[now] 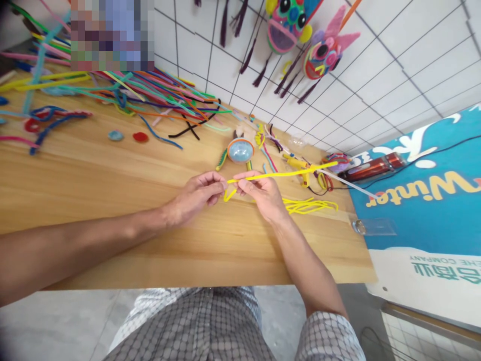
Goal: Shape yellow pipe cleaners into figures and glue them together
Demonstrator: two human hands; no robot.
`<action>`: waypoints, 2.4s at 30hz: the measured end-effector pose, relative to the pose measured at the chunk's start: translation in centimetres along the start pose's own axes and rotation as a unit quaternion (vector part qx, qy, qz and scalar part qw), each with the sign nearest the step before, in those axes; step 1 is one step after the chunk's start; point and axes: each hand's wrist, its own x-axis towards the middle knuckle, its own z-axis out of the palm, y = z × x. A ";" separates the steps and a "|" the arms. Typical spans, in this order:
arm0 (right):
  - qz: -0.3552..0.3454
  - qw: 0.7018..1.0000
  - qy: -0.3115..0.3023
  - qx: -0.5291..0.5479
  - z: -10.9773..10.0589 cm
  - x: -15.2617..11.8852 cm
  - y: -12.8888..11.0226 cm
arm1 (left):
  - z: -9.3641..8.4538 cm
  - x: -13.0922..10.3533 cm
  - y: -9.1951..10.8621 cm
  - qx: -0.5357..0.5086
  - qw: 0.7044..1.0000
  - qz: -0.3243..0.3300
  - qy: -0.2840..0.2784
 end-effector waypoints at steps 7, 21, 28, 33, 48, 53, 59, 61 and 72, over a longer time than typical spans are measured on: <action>-0.016 1.000 0.023 -0.010 0.2 -0.6 1.3 | 0.1 0.1 -0.2 -0.071 0.997 -0.009 0.013; -0.007 0.996 0.078 0.040 0.6 -0.6 1.9 | 0.1 -0.4 0.3 -0.088 0.995 -0.020 -0.037; -0.005 0.996 0.081 0.041 0.5 -0.7 2.3 | 0.0 -0.4 -0.1 -0.070 0.995 -0.009 -0.076; 0.017 0.998 0.052 0.030 0.6 -0.9 2.4 | -0.1 -0.3 -0.5 -0.018 0.998 -0.006 -0.067; -0.052 0.988 0.089 -0.113 1.4 -2.5 2.0 | -0.1 -0.5 -0.4 0.036 0.999 -0.008 -0.012; -0.038 0.991 0.095 -0.086 1.4 -2.4 2.0 | -0.3 -0.3 -0.9 0.037 0.999 -0.013 -0.010; -0.027 0.994 0.086 -0.059 1.2 -2.3 2.1 | -0.4 -0.2 -1.1 0.049 0.999 -0.014 -0.005; -0.023 0.994 0.084 -0.061 1.1 -2.3 2.2 | -0.4 -0.2 -1.0 0.053 0.998 -0.014 -0.009; -0.021 0.995 0.085 -0.039 1.1 -2.2 2.6 | -0.2 -0.4 -0.5 0.072 0.997 -0.014 -0.025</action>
